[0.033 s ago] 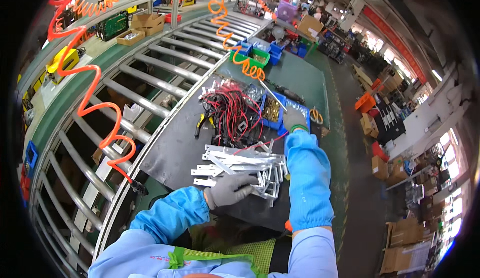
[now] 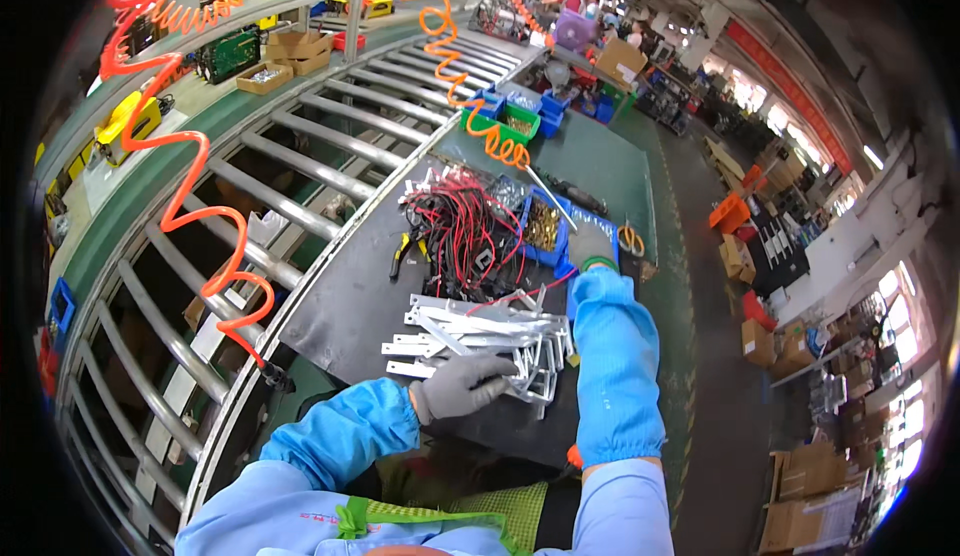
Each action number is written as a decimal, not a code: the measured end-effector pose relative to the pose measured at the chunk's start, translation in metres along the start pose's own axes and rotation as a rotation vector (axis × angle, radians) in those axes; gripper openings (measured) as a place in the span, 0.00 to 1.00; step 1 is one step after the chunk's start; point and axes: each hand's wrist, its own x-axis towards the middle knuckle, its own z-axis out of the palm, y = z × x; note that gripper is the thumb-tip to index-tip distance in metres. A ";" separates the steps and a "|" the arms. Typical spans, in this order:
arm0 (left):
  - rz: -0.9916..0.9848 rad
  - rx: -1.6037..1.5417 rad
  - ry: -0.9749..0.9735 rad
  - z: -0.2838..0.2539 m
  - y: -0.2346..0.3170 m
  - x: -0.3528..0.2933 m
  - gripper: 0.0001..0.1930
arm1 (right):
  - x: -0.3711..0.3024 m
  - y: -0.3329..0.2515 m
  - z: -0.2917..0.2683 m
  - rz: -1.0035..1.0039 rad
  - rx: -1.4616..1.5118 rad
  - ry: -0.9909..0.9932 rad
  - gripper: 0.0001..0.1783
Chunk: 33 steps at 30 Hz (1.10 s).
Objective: Assembling components onto metal strips using screws and an electric screwdriver at a factory workstation.
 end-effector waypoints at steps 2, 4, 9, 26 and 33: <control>0.044 -0.051 -0.034 0.009 0.009 0.001 0.14 | -0.003 0.011 0.012 0.121 -0.013 0.021 0.17; 0.045 -0.033 -0.087 0.011 0.013 -0.002 0.14 | -0.001 0.012 0.041 0.178 -0.025 0.004 0.16; -0.012 0.038 -0.173 0.013 -0.004 -0.005 0.16 | -0.011 -0.001 0.087 0.227 -0.144 0.064 0.15; -0.041 0.081 -0.148 0.002 -0.002 -0.005 0.17 | -0.025 -0.074 -0.174 -0.095 0.303 0.872 0.19; -0.030 0.080 -0.079 0.001 -0.005 -0.010 0.16 | -0.048 -0.080 -0.257 -0.345 0.197 1.212 0.13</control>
